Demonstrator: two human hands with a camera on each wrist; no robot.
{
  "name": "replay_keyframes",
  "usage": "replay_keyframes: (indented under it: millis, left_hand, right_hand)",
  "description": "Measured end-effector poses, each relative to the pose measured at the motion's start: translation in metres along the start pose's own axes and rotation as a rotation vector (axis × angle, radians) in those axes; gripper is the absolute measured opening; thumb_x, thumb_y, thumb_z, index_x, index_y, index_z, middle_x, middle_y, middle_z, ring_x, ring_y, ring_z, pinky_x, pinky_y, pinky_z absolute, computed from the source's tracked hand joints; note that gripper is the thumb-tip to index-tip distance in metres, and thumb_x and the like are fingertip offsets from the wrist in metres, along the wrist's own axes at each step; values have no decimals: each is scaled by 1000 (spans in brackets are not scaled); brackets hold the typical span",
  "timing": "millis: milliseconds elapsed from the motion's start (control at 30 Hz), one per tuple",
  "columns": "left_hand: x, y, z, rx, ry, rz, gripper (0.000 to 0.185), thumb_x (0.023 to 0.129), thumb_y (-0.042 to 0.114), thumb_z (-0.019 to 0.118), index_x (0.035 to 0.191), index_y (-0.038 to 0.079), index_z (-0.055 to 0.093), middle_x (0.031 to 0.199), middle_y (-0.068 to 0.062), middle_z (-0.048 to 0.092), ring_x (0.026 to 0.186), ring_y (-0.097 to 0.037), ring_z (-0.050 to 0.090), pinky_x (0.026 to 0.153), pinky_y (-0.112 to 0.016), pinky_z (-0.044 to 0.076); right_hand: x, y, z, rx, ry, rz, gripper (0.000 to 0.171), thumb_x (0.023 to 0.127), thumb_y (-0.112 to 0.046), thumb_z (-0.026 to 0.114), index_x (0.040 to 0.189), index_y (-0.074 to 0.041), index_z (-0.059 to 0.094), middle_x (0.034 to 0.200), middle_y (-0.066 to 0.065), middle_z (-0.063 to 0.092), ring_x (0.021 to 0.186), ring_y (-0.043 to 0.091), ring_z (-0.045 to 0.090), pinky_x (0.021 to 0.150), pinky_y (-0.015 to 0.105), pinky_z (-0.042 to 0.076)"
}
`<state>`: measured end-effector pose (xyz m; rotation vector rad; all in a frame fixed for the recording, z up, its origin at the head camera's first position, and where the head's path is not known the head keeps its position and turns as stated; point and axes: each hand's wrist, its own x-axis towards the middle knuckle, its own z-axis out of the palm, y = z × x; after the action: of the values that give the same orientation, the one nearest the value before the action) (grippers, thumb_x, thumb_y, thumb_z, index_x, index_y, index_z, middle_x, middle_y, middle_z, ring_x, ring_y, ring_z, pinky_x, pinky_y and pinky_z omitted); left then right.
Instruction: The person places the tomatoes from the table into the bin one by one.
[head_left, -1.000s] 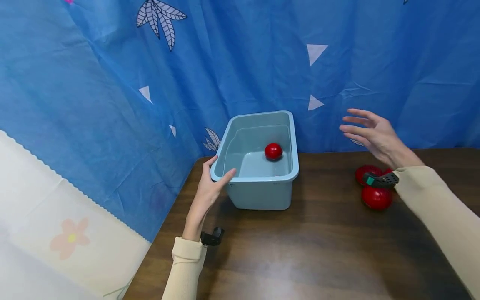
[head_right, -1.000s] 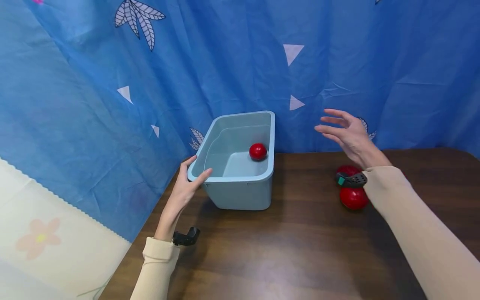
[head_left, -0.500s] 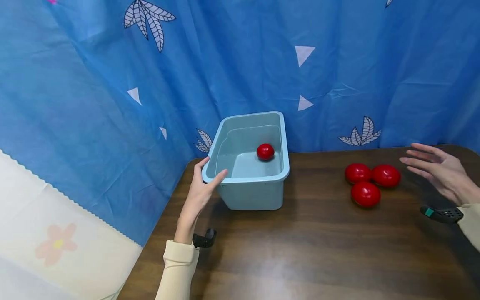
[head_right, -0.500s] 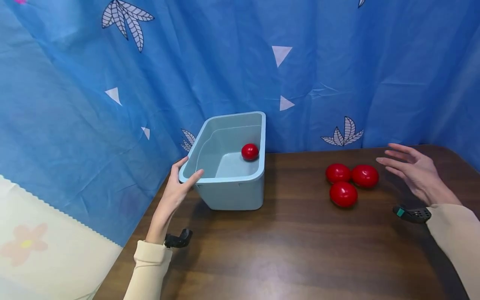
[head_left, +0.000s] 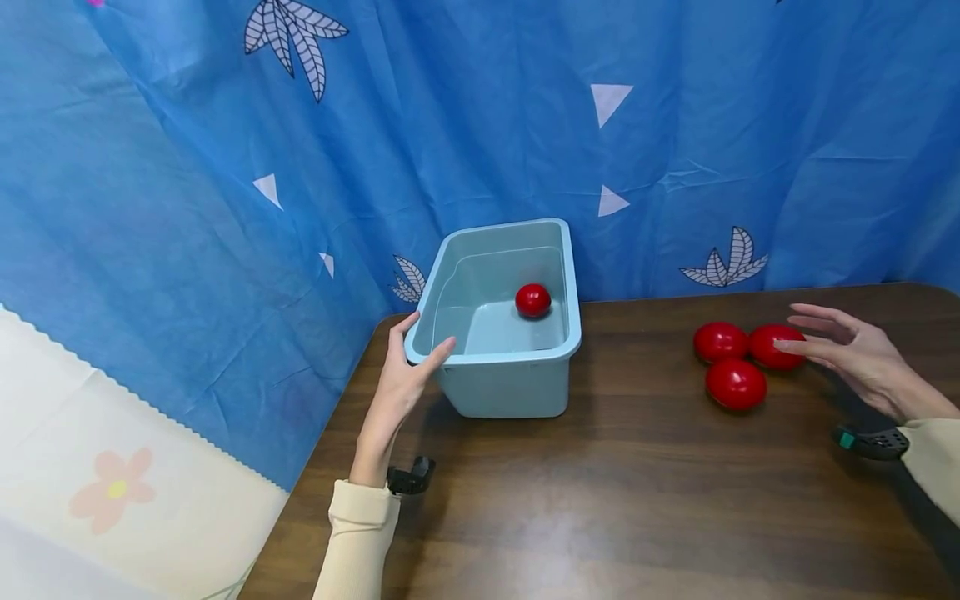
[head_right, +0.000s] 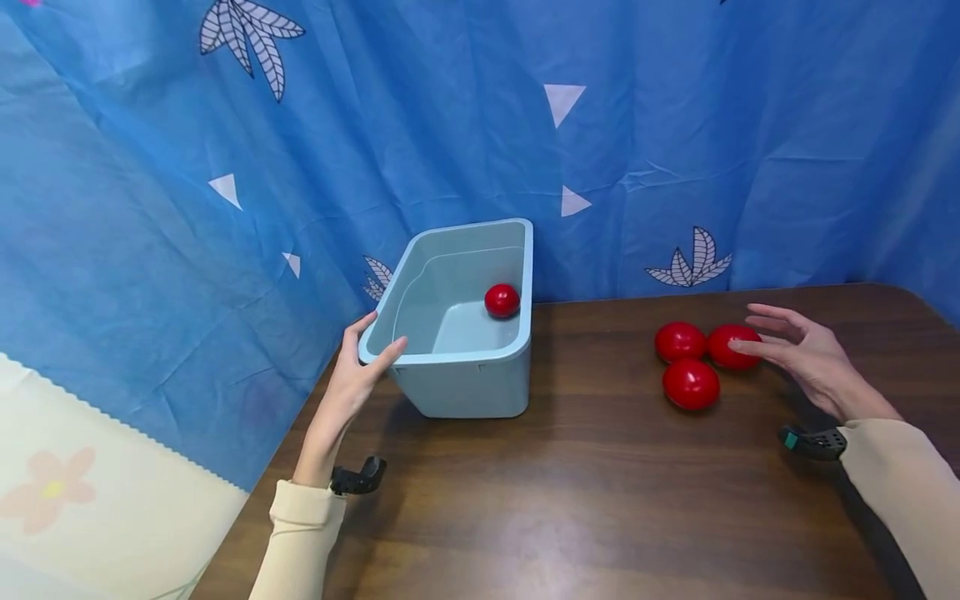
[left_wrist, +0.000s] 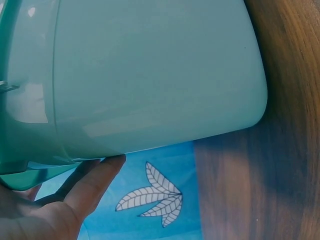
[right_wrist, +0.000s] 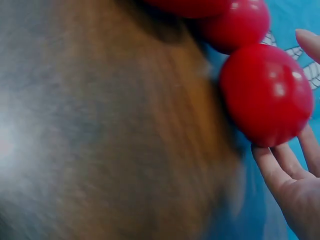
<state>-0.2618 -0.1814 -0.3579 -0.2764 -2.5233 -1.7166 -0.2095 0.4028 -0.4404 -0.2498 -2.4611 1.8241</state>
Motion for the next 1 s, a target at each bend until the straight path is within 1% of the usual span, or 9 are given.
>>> replay_keyframes:
  millis: [100, 167, 233, 367, 567, 733, 833, 933, 1000]
  left_hand:
    - [0, 2, 1, 0, 2, 1, 90, 96, 36, 76, 164, 12, 22, 163, -17, 28, 144, -35, 39, 118, -57, 35]
    - [0, 2, 1, 0, 3, 1, 90, 96, 36, 76, 164, 12, 22, 163, -17, 28, 144, -35, 39, 118, -57, 35]
    - [0, 3, 0, -1, 3, 3, 90, 96, 36, 76, 164, 12, 22, 163, -17, 28, 144, -35, 39, 118, -57, 35]
    - [-1, 4, 0, -4, 3, 4, 90, 96, 36, 76, 164, 12, 22, 163, -17, 28, 144, -35, 39, 118, -57, 35]
    - [-1, 1, 1, 0, 0, -11, 90, 96, 38, 76, 164, 13, 22, 164, -16, 27, 145, -35, 38, 119, -57, 34]
    - [1, 1, 0, -2, -4, -14, 89, 96, 39, 75, 164, 14, 22, 164, -15, 28, 144, -35, 38, 118, -58, 35]
    - [1, 2, 0, -5, -2, -10, 89, 96, 40, 75, 164, 14, 22, 163, -14, 28, 143, -36, 38, 117, -59, 37]
    - [1, 1, 0, -9, -2, -6, 89, 97, 40, 75, 164, 14, 22, 163, -14, 28, 143, -36, 38, 117, -59, 37]
    - [1, -1, 0, -14, -6, -8, 89, 97, 40, 75, 164, 14, 22, 163, -15, 28, 143, -35, 38, 117, -58, 36]
  right_hand:
    - [0, -1, 3, -138, -12, 39, 80, 104, -36, 66, 168, -37, 18, 167, 17, 24, 145, 45, 23, 120, 47, 36]
    - [0, -1, 5, -179, -24, 43, 83, 103, -37, 67, 169, -33, 16, 169, 30, 8, 144, 60, 12, 119, 64, 29]
    - [0, 0, 6, -195, -33, 39, 83, 103, -35, 68, 169, -33, 18, 167, 34, 6, 143, 63, 11, 111, 69, 33]
    - [0, 1, 7, -212, -31, 42, 83, 101, -36, 71, 168, -35, 22, 165, 38, 7, 142, 64, 13, 96, 63, 40]
    - [0, 3, 8, -225, -8, 55, 83, 100, -39, 72, 168, -32, 25, 165, 33, 15, 141, 61, 16, 96, 56, 44]
    - [-4, 1, 7, -203, 37, 49, 79, 100, -39, 72, 166, -36, 29, 160, 22, 26, 137, 54, 22, 86, 25, 49]
    - [-6, -6, 8, -160, 97, 49, 73, 98, -38, 74, 160, -44, 36, 148, 8, 38, 125, 31, 38, 76, 9, 46]
    - [-7, -16, 11, -98, 143, 41, 66, 97, -36, 76, 153, -46, 42, 130, -15, 43, 106, 8, 42, 73, 7, 50]
    - [-8, -26, 13, -44, 148, 36, 63, 98, -32, 76, 152, -44, 45, 122, -23, 41, 98, 1, 42, 73, 7, 51]
